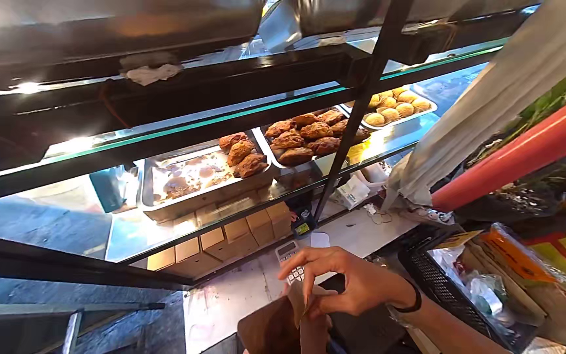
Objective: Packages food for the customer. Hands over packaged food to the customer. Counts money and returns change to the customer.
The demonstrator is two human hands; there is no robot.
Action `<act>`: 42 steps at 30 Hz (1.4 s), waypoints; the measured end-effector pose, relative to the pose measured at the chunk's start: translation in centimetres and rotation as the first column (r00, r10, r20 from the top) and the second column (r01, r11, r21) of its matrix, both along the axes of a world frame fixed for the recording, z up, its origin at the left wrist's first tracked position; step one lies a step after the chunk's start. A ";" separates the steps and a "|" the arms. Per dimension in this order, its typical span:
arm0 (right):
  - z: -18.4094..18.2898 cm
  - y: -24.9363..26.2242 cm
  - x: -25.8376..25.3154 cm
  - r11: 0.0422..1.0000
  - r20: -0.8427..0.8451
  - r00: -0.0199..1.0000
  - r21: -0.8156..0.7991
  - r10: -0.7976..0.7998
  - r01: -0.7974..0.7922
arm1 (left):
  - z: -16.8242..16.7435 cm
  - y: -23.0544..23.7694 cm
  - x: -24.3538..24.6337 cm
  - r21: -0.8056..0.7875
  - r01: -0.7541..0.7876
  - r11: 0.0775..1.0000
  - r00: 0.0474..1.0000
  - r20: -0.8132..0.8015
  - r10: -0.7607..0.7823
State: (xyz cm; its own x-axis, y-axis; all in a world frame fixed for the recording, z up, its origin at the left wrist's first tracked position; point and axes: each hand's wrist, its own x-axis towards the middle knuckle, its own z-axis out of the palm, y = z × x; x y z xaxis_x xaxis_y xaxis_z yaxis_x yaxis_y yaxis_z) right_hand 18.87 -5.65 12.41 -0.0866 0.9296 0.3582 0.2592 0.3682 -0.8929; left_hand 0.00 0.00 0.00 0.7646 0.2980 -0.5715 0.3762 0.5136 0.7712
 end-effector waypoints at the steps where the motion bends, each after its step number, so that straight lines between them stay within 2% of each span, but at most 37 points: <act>1: 0.0 -0.2 0.0 1.000 -0.007 1.000 -0.006 0.021 -0.021 | 0.1 -0.2 -0.4 -0.037 0.008 0.999 0.972 0.236 0.002; 2: 0.0 -0.6 -0.1 0.999 -0.021 0.999 -0.015 0.028 -0.028 | -0.8 0.3 -0.4 -0.061 0.108 0.992 0.881 0.469 -0.067; 3: -0.2 -1.1 -0.3 1.000 -0.048 0.999 -0.018 0.024 -0.025 | -1.2 1.7 0.1 -0.008 0.302 0.953 0.748 0.622 -0.232; 4: -0.3 -1.6 -0.5 1.000 -0.079 0.997 -0.017 0.001 -0.002 | 0.5 3.6 0.9 -0.030 0.488 0.872 0.694 0.620 -0.367; 5: -0.5 -2.2 -0.7 0.999 -0.113 0.993 -0.014 -0.041 0.040 | 1.7 4.4 1.4 -0.139 0.553 0.822 0.720 0.576 -0.387; 7: -0.6 -3.3 -1.1 0.988 -0.215 0.965 0.012 -0.150 0.156 | -0.1 5.3 2.0 -0.289 0.509 0.811 0.766 0.583 -0.272; 8: -0.5 -3.8 -1.2 0.970 -0.257 0.941 0.038 -0.221 0.239 | -1.1 6.1 2.4 -0.240 0.430 0.870 0.765 0.609 -0.210; 9: -0.2 -4.1 -1.3 0.939 -0.292 0.907 0.068 -0.303 0.336 | -0.9 6.7 2.7 -0.144 0.260 0.955 0.772 0.625 -0.116; 10: 0.2 -4.4 -1.4 0.891 -0.320 0.861 0.093 -0.395 0.444 | 0.2 6.9 2.6 -0.049 0.015 0.999 0.781 0.624 0.019; 11: 0.8 -4.7 -1.4 0.829 -0.340 0.805 0.113 -0.486 0.548 | 1.7 6.8 1.9 0.056 -0.214 0.975 0.755 0.642 0.129; 12: 1.3 -4.9 -1.3 0.754 -0.357 0.739 0.128 -0.571 0.644 | 2.8 6.7 1.2 0.154 -0.380 0.912 0.699 0.694 0.174; 13: 1.8 -5.0 -1.3 0.674 -0.366 0.671 0.143 -0.644 0.725 | 3.6 6.5 0.7 0.258 -0.489 0.833 0.635 0.760 0.137; 14: 2.1 -5.0 -1.3 0.597 -0.382 0.608 0.164 -0.696 0.785 | 4.5 6.2 0.3 0.375 -0.551 0.746 0.602 0.797 0.043; 16: 2.4 -4.8 -1.4 0.482 -0.406 0.524 0.209 -0.748 0.851 | 6.6 4.4 0.7 0.550 -0.630 0.549 0.609 0.788 -0.091; 18: 2.3 -4.6 -1.2 0.438 -0.407 0.499 0.239 -0.765 0.866 | 8.4 2.6 2.2 0.632 -0.670 0.389 0.646 0.755 -0.114; 20: 2.0 -4.7 -0.9 0.433 -0.398 0.495 0.239 -0.773 0.869 | 9.2 2.3 4.1 0.608 -0.722 0.329 0.609 0.785 -0.114; 23: 1.4 -5.4 -0.1 0.467 -0.403 0.519 0.227 -0.754 0.855 | 10.4 2.7 6.1 0.604 -0.699 0.381 0.601 0.786 -0.145; 27: 0.8 -6.7 0.0 0.527 -0.408 0.548 0.173 -0.730 0.832 | 10.7 2.5 7.4 0.552 -0.698 0.456 0.541 0.824 -0.169; 32: -1.4 -9.6 1.0 0.509 -0.502 0.455 0.036 -0.735 0.860 | 9.3 2.2 7.7 0.495 -0.662 0.564 0.543 0.835 -0.096; 36: -6.3 -10.9 2.3 0.479 -0.453 0.344 -0.226 -0.822 0.848 | 3.4 2.3 9.7 0.502 -0.542 0.674 0.707 0.706 0.043; 39: -13.6 -11.0 4.3 0.427 -0.410 0.246 -0.442 -0.878 0.789 | -3.0 2.2 12.0 0.407 -0.394 0.824 0.855 0.491 0.166; 42: -21.0 -11.0 6.0 0.376 -0.407 0.168 -0.513 -0.898 0.771 | -8.9 2.0 14.5 0.339 -0.303 0.891 0.930 0.311 0.198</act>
